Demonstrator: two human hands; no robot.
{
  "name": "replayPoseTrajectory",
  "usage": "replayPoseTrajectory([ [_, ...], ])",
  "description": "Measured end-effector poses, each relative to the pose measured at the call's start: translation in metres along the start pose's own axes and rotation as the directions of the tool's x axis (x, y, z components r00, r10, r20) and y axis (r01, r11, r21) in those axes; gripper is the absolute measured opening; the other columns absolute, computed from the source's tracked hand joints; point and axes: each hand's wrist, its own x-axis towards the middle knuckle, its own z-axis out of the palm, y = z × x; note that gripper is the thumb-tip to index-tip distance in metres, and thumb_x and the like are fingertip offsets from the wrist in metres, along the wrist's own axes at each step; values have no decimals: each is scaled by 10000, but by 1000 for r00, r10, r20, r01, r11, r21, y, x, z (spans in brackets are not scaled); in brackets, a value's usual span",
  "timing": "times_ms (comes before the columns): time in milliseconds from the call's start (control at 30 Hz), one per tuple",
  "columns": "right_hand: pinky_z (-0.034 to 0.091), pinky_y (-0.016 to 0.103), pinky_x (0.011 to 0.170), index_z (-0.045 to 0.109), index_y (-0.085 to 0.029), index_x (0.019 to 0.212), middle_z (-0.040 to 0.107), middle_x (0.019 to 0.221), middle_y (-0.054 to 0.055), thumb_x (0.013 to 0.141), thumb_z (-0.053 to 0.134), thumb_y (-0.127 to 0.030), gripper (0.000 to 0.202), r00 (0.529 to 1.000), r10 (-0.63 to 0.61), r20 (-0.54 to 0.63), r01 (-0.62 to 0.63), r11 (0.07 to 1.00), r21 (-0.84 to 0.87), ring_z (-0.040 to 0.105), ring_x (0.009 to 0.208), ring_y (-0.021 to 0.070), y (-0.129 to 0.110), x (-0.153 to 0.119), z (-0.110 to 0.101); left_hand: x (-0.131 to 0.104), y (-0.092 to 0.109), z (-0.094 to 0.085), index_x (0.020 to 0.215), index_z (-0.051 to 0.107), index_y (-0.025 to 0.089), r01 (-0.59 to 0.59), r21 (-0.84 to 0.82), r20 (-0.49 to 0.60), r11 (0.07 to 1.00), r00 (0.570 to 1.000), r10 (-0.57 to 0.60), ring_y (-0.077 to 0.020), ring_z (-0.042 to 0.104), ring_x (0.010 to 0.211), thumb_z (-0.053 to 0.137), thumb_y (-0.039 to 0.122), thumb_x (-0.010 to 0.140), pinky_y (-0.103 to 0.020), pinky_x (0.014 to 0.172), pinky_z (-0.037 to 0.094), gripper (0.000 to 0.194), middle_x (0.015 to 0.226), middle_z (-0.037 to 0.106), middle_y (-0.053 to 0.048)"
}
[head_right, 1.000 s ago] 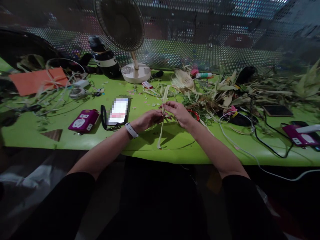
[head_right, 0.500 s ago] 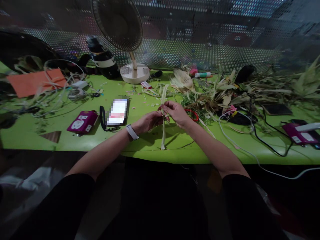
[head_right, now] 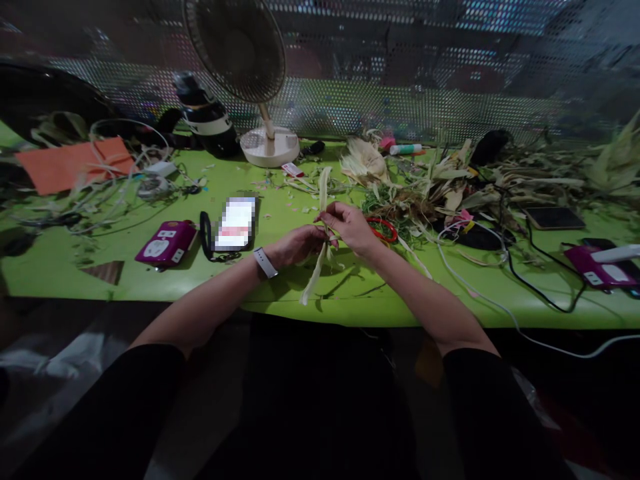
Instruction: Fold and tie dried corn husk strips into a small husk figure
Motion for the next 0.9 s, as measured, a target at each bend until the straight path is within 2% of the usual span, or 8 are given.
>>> replayPoseTrajectory([
  [167, 354, 214, 341, 635, -182, 767, 592, 652, -33, 647, 819, -638, 506, 1000, 20, -11, -20, 1000, -22, 411, 416, 45, -6, 1, -3, -2, 2, 5, 725, 696, 147, 1, -53, -37, 999, 999, -3, -108, 473, 591, 555, 210, 748, -262, 576, 364, 157, 778, 706, -59],
  [267, 451, 235, 479, 670, -181, 776, 672, 731, 18, 662, 771, -703, 544, 997, 75, -5, -75, 994, -84, 553, 552, 93, -14, 6, -19, -3, 7, 5, 753, 708, 150, -66, -140, -97, 988, 994, 53, -107, 504, 615, 558, 201, 742, -238, 580, 385, 159, 759, 700, -44],
  [367, 510, 291, 668, 711, -183, 769, 698, 745, 53, 722, 651, -783, 605, 981, 194, 23, -183, 955, -233, 639, 723, 163, -24, 9, -40, -2, 11, 1, 729, 699, 159, -142, -188, -168, 972, 980, 110, -104, 521, 610, 597, 240, 748, -224, 580, 403, 131, 691, 672, -22],
  [433, 479, 301, 676, 711, -180, 730, 684, 719, 47, 719, 633, -799, 623, 962, 257, 96, -206, 908, -364, 608, 713, 166, -30, 9, -51, -2, 11, -2, 735, 702, 162, -178, -192, -205, 965, 969, 138, -93, 524, 606, 674, 286, 739, -214, 581, 406, 127, 691, 668, -9],
  [500, 432, 292, 646, 699, -176, 712, 641, 669, 19, 684, 705, -754, 578, 950, 271, 156, -175, 873, -455, 552, 665, 148, -33, 8, -57, 0, 9, -4, 752, 714, 159, -216, -166, -229, 962, 957, 176, -75, 512, 596, 765, 316, 701, -202, 573, 393, 172, 702, 670, -1],
  [600, 403, 286, 654, 669, -174, 720, 610, 671, 1, 682, 754, -681, 515, 963, 206, 174, -103, 877, -469, 521, 662, 135, -33, 7, -58, 1, 4, -6, 724, 718, 149, -223, -75, -215, 972, 955, 203, -61, 485, 571, 839, 342, 654, -200, 555, 368, 238, 667, 651, 2],
  [733, 422, 301, 685, 620, -188, 729, 632, 725, 25, 736, 655, -748, 562, 987, 104, 122, -39, 894, -446, 540, 696, 156, -26, 10, -50, 2, 1, -7, 682, 719, 144, -212, 1, -166, 977, 964, 209, -58, 473, 559, 844, 385, 643, -203, 554, 367, 274, 627, 628, 3],
  [900, 428, 313, 706, 569, -206, 708, 586, 688, 11, 716, 607, -823, 619, 997, -77, 26, 80, 861, -502, 521, 689, 162, -22, 12, -41, 2, 0, -9, 679, 730, 150, -268, 50, -142, 962, 952, 272, -59, 482, 554, 843, 420, 629, -204, 561, 387, 296, 627, 645, 0],
])
